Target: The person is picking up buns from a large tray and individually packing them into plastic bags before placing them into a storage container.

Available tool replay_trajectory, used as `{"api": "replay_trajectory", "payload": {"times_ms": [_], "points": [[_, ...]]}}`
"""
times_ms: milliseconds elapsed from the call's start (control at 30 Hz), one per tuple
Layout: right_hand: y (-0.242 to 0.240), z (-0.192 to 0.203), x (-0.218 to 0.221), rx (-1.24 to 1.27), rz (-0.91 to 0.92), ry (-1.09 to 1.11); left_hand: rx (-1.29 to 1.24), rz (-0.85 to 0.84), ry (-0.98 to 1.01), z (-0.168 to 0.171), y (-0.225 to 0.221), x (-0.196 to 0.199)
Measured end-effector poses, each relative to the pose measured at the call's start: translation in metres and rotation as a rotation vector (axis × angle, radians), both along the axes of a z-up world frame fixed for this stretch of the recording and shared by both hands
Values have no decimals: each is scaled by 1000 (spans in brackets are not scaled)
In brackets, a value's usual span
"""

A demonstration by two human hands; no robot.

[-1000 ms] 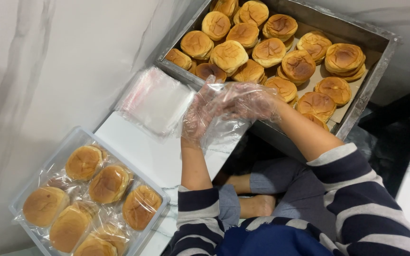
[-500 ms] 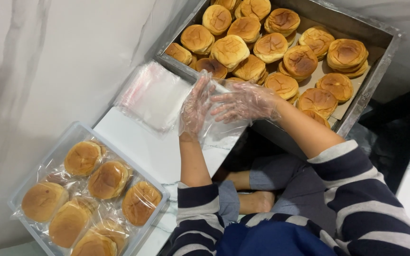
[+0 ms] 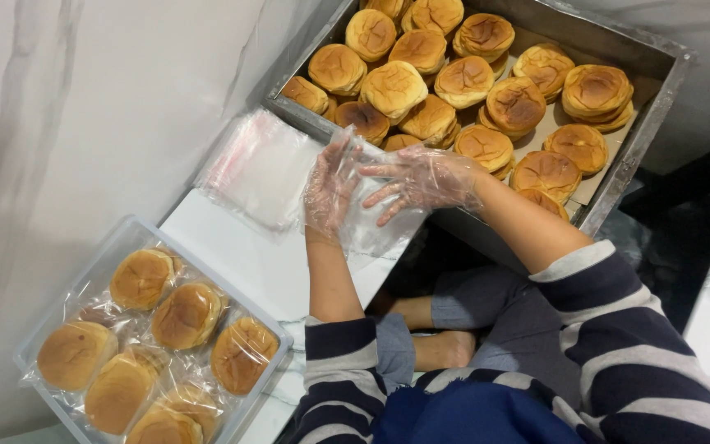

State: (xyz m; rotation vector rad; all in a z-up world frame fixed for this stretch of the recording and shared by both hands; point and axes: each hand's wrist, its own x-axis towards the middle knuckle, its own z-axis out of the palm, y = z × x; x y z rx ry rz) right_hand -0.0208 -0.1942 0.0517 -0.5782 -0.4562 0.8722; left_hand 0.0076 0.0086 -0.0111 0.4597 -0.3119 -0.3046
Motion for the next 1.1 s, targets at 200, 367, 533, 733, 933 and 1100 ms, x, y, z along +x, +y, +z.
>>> {"api": "replay_trajectory", "payload": {"times_ms": [200,367,533,733,933,1100], "points": [[-8,-5,14,-115,-1,-27,-39,59,105,-5,4,4],[-13,-4,17,-188,2,-39,-47,139,193,2,2,2],[-18,11,9,-319,-157,31,-105,190,258,-18,10,16],[-28,13,15,-381,-217,73,-204,151,293,-27,13,20],[-53,59,16,-721,-549,-60,-291,128,339,-35,16,27],[-99,109,-20,-1021,-897,-144,-332,152,400,-7,6,12]]}}
